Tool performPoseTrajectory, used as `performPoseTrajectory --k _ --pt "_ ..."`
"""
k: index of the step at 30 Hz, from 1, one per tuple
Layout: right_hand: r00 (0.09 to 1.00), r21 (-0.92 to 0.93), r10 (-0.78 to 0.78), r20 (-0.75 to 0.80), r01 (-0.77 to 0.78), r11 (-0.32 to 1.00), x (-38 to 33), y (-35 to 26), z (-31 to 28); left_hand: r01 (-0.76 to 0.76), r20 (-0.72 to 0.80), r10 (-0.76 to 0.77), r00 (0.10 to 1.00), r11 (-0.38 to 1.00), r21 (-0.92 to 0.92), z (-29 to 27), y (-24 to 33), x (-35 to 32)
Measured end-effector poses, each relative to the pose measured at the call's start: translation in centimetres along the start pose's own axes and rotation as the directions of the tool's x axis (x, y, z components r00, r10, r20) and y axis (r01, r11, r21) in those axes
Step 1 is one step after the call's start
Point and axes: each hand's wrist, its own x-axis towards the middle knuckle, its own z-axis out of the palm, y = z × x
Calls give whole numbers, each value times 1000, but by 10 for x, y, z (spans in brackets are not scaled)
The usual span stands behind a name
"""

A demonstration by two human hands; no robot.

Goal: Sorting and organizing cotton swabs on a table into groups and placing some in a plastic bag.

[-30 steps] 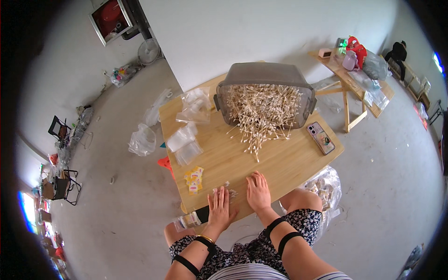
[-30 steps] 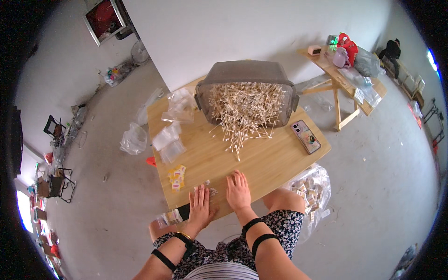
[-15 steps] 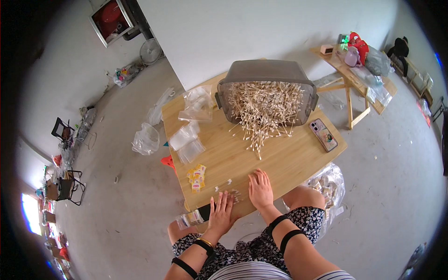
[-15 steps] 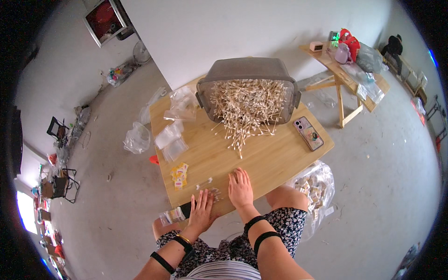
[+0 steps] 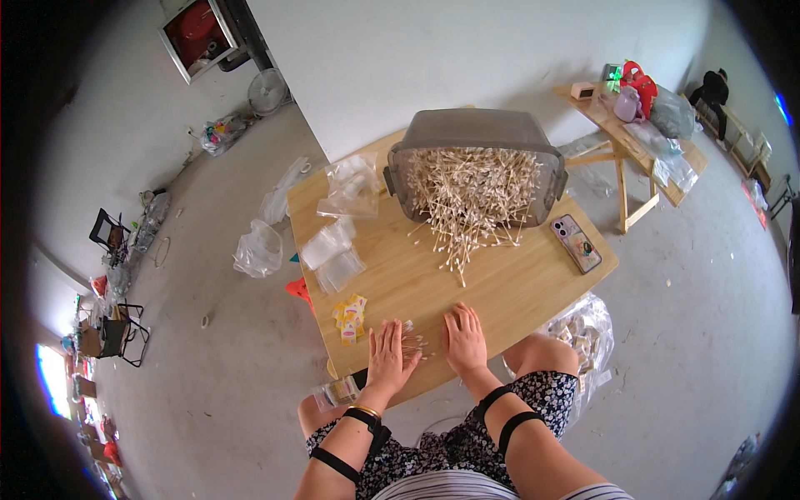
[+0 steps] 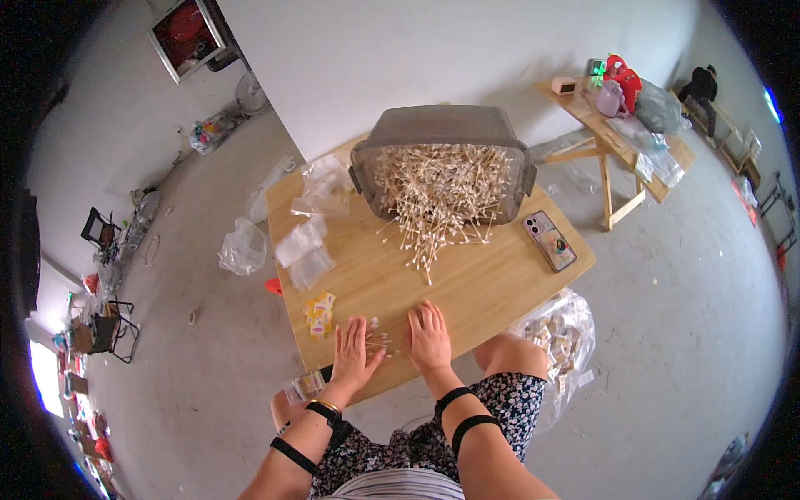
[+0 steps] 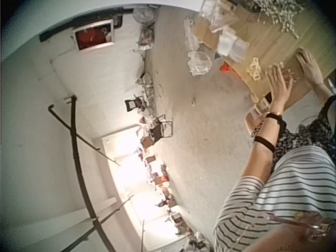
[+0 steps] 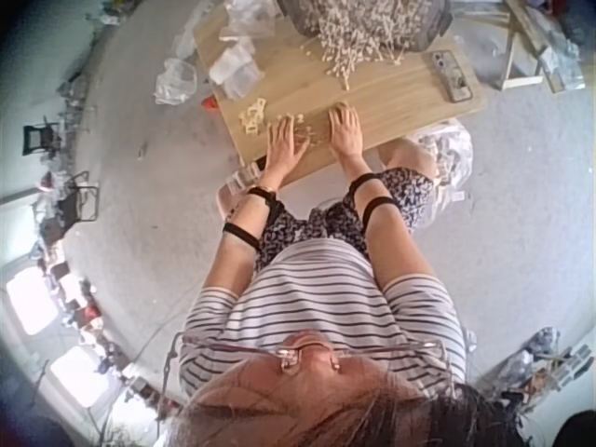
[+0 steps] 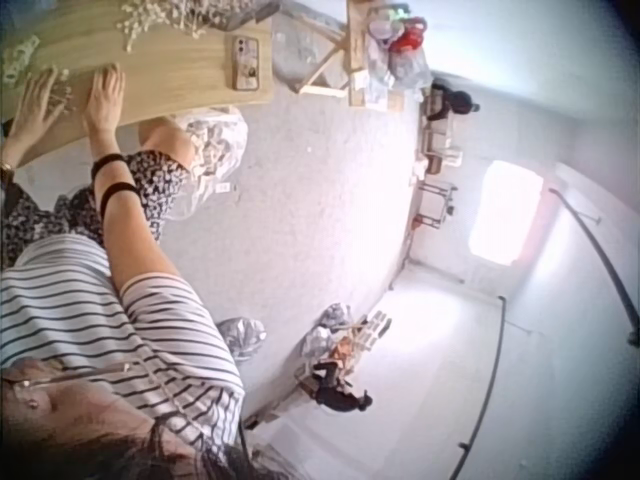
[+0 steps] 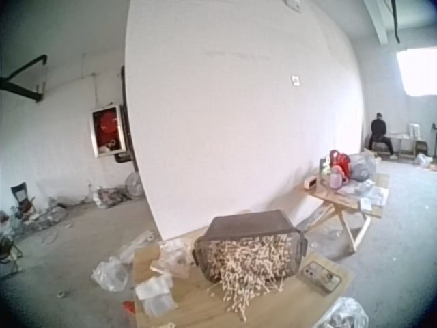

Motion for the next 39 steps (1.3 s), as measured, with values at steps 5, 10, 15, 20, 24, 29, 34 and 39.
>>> performPoseTrajectory --k 5,10,15,20,24,29,34,39 --pt "1000 15 -8 -7 8 1000 -1 1 0 11 107 -5 994 998 -58 -4 1 0" --pt "1000 29 2 -13 -2 1000 -2 4 1 -42 18 42 999 999 -12 -5 10 -14" --pt "1000 28 12 -11 -12 1000 1 -1 0 -22 109 6 994 989 149 14 10 -7" --pt "1000 22 11 -12 -11 1000 -1 1 0 40 99 -66 993 968 248 12 12 20" --pt "1000 29 7 -6 -7 1000 -1 0 1 73 109 -99 989 973 221 13 11 20" --pt "1000 15 -1 -11 1 1000 1 -2 1 54 71 -67 995 983 174 17 4 6" --pt "1000 15 -5 -12 6 1000 1 2 0 53 177 -57 983 998 28 -2 12 -3" --pt "999 20 -18 -26 19 1000 2 0 0 37 120 -50 992 994 103 6 16 -16"
